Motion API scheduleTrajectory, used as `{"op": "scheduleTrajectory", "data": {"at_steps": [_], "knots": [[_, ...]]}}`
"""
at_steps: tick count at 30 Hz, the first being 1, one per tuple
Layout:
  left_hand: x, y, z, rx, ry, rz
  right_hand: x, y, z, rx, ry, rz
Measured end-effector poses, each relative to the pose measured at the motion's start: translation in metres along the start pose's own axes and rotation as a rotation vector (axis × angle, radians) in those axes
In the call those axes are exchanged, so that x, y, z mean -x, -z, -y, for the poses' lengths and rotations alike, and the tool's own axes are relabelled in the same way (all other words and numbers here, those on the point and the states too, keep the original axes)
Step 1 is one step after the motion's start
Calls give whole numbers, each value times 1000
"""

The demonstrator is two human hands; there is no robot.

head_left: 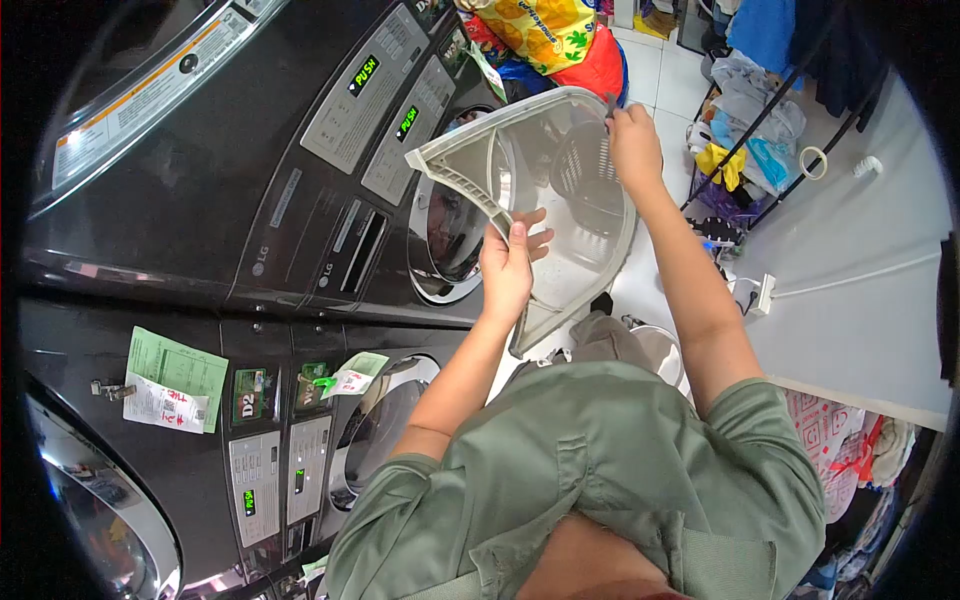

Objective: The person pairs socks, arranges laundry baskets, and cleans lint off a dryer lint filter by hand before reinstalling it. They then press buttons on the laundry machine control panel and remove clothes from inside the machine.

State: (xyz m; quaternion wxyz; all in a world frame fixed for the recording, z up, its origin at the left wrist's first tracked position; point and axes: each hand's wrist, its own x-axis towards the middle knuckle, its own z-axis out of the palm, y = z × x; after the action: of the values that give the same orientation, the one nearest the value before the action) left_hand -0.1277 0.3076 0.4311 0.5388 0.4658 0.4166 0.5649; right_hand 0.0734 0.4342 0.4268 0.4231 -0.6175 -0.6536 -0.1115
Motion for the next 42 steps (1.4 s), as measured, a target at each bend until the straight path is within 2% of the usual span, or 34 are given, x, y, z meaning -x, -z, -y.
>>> {"op": "scheduleTrajectory", "data": {"at_steps": [5,7,11,13,19,23,28,31,35,38,40,41,42], "knots": [[0,-1,-3,-7,42,-28,21,2,-5,92,-149,81],[-2,2,-4,-15,46,-32,25,5,-8,-136,-346,48],[-7,5,-8,62,99,-42,33,-7,-26,-287,-374,-3],[-10,4,-11,64,123,-51,35,-7,-28,-302,-477,71],[-15,7,-11,132,101,-59,47,8,-15,-162,-468,141],[-20,13,-14,163,76,-69,67,3,-23,-190,-428,93],[-27,14,-19,172,59,-96,79,5,-29,-371,-563,202],[-29,13,-19,142,58,-91,88,-3,-38,-292,-486,187],[-29,11,-17,124,51,-79,82,17,-22,-285,-563,260],[-30,10,-18,151,56,-80,82,29,-9,-164,-491,205],[-30,9,-19,151,60,-100,83,34,-2,-23,-355,112],[-31,8,-19,152,62,-120,81,39,4,-24,-354,111],[-32,7,-20,152,62,-119,76,45,12,-67,-253,32]]}}
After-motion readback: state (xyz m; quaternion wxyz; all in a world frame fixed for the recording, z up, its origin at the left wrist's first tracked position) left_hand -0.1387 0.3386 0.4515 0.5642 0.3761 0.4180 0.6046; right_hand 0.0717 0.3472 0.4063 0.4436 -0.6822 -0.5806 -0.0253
